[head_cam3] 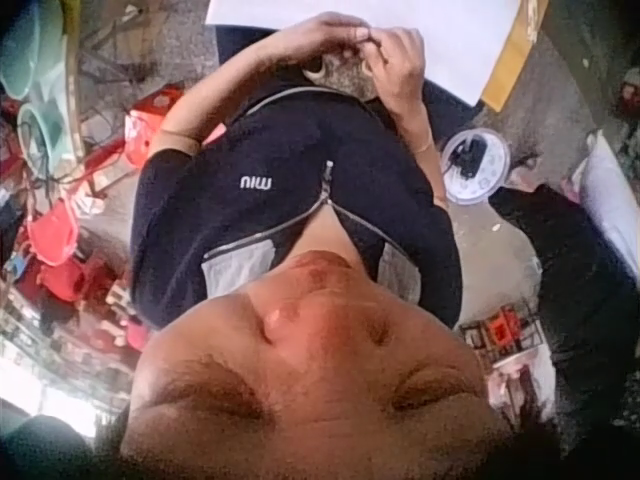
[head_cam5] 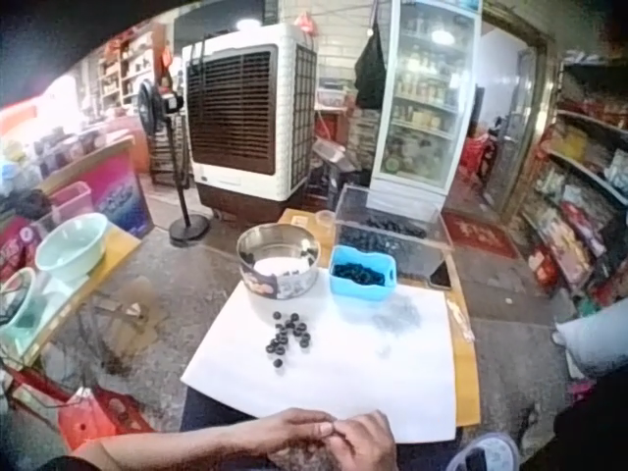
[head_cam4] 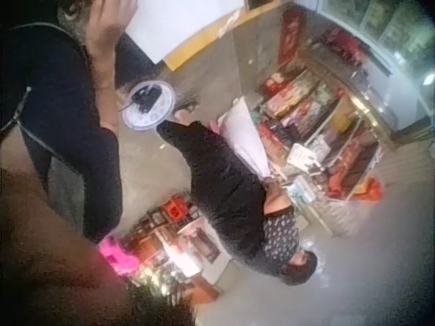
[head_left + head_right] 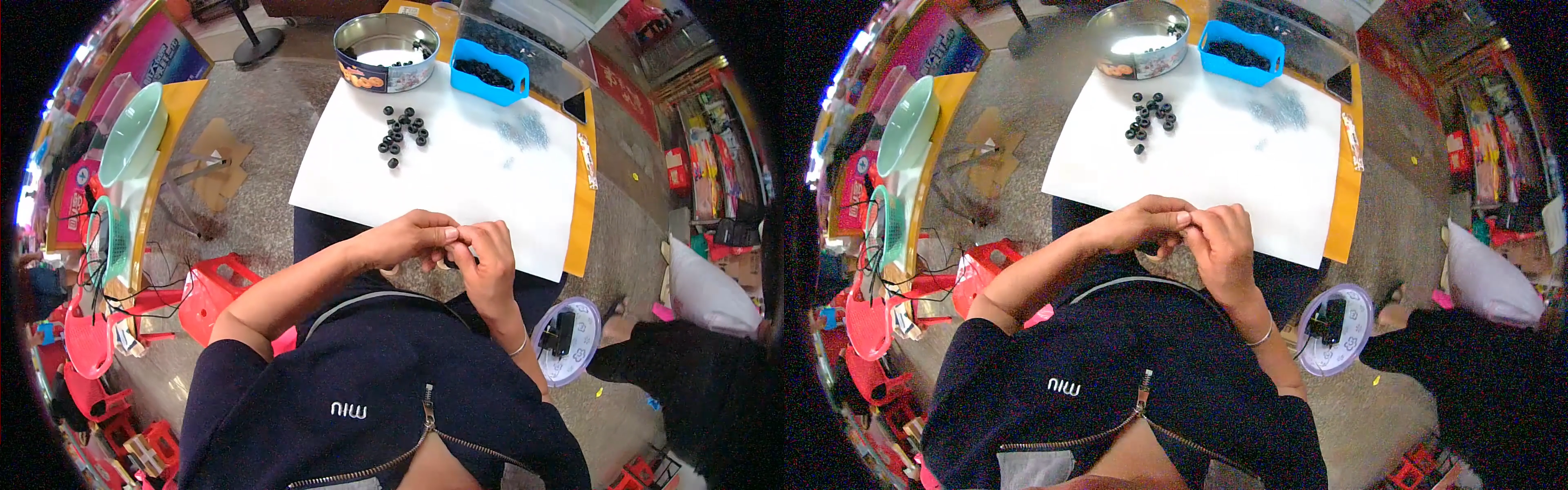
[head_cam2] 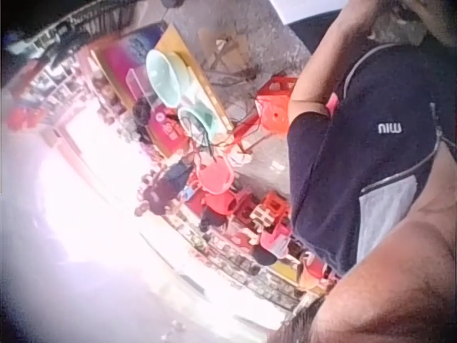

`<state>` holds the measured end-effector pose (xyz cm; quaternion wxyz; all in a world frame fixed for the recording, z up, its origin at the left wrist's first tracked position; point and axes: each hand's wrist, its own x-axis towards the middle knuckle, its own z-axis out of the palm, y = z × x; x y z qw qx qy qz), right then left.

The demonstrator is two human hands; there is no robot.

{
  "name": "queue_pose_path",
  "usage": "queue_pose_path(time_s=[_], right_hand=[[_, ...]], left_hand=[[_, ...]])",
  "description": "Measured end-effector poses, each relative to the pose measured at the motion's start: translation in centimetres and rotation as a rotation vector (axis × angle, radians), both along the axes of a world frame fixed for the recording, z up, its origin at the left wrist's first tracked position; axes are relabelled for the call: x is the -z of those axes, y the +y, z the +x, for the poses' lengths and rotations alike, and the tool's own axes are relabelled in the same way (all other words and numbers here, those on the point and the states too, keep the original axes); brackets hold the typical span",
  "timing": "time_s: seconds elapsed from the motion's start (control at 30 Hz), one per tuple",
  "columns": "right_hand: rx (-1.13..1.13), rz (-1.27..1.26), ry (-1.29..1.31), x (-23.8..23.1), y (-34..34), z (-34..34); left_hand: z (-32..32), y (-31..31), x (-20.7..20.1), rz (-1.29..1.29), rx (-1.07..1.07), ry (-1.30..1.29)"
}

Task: The person assembles small components by picking up black ring pieces and pins from the table and containers, inserting the pins into the ring pieces by hand, and placing the assembled parts onto the white mat.

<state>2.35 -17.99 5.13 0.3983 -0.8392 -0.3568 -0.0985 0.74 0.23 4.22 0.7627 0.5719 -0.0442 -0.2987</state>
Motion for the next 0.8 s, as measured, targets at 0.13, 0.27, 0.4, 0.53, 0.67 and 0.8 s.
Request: queue_pose_path(time_s=[0.13, 0.27, 0.4, 0.53, 0.67, 0.8], right_hand=[[-0.024, 0.147, 0.389, -1.3, -0.3, 0.4], [0.195, 0.458, 0.554, -0.9, 0.1, 0.9], [0.119, 0.463, 0.355, 0.1, 3.3, 1.3], [0.142, 0.541, 0.393, -0.5, 3.6, 1.3], [0.166, 0.66, 0.539, -0.7, 2.7, 1.9], [0.187, 0.661, 0.599, -0.4, 2.4, 2.8]], left_hand=[[0.4, -0.2, -0.8, -0.023, -0.057, 0.025], [1.0, -2.4, -2.5, -0.001, -0.141, 0.037], [-0.2, -4.2, -0.5, 0.082, -0.315, -0.025], [-0.2, -4.4, 0.4, 0.093, -0.41, -0.163], [1.0, -4.7, -0.8, -0.006, -0.332, 0.049], [0.8, -4.9, -1.7, -0.081, -0.268, 0.131]])
